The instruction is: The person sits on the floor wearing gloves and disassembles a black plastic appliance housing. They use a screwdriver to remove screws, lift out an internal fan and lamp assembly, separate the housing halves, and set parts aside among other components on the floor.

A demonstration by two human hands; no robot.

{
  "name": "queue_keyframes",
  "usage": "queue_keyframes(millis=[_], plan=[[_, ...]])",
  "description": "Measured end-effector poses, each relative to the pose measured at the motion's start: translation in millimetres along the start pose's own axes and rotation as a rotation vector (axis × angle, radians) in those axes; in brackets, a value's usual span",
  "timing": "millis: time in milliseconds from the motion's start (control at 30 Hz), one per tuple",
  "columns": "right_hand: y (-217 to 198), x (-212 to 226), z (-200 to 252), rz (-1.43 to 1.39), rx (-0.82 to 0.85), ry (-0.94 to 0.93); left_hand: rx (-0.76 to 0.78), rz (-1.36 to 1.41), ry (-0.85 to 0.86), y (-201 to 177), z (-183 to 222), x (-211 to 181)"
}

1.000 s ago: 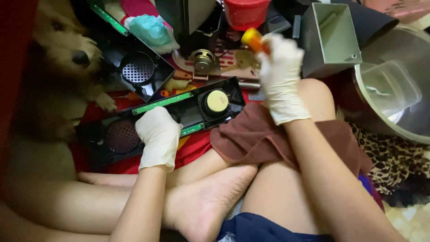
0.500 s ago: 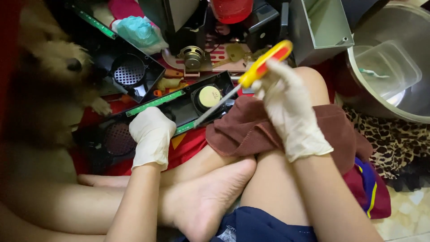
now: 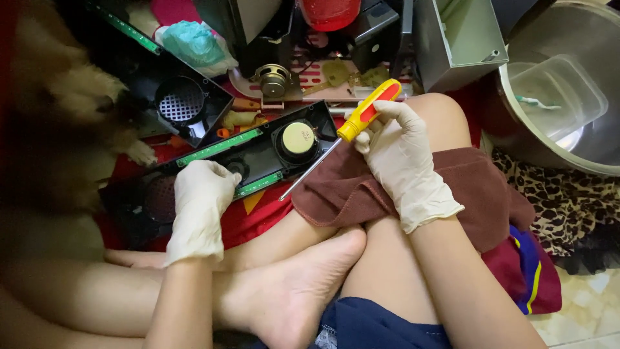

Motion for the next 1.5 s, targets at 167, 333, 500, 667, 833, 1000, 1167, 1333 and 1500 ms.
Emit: queue_keyframes(millis=[167,333,500,667,833,1000,1167,1333,1500], plan=[[0,-1,-6,0.013,0.023,0.0,-0.033,0.177,-0.042,-2,-4,29],[0,0,-8,0.042,0.032,-0.013,-0.046,0.621,-0.1,-17,8,44],[1,-1,-9,0.084,0.053,-0.025,-0.067,0.876,0.027,-33,16,34],[1,-3,-13,0.073,0.161,-0.068,-0.393,0.673,0.295,-86,7,24],[5,-3,-10,0.021,0.257,-0.102,-0.492,0.162,0.189,-102,-28,36],[1,-4,-12,0.019,0.279,-0.131,-0.528,0.179,0.288,-107,-24,32],[5,-3,-7,0.053,0.245,-0.133,-0.429,0.19,0.18,-96,-67,58],[-9,-6,-21,0.165,0.115,-0.084,-0.444,0.333,0.25,-91,-27,36],[-2,-8,-4,0.2,0.125,-0.118,-0.278,0.728,0.222,-57,31,24]])
Point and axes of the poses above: each hand's wrist, its own z-axis away from the middle knuckle, its own y-axis out of the palm, x = y × z, the point moved 8 cm from there along -z, towards the middle knuckle, and after that the axes turned 1 degree about -x, right-handed, at the moved point
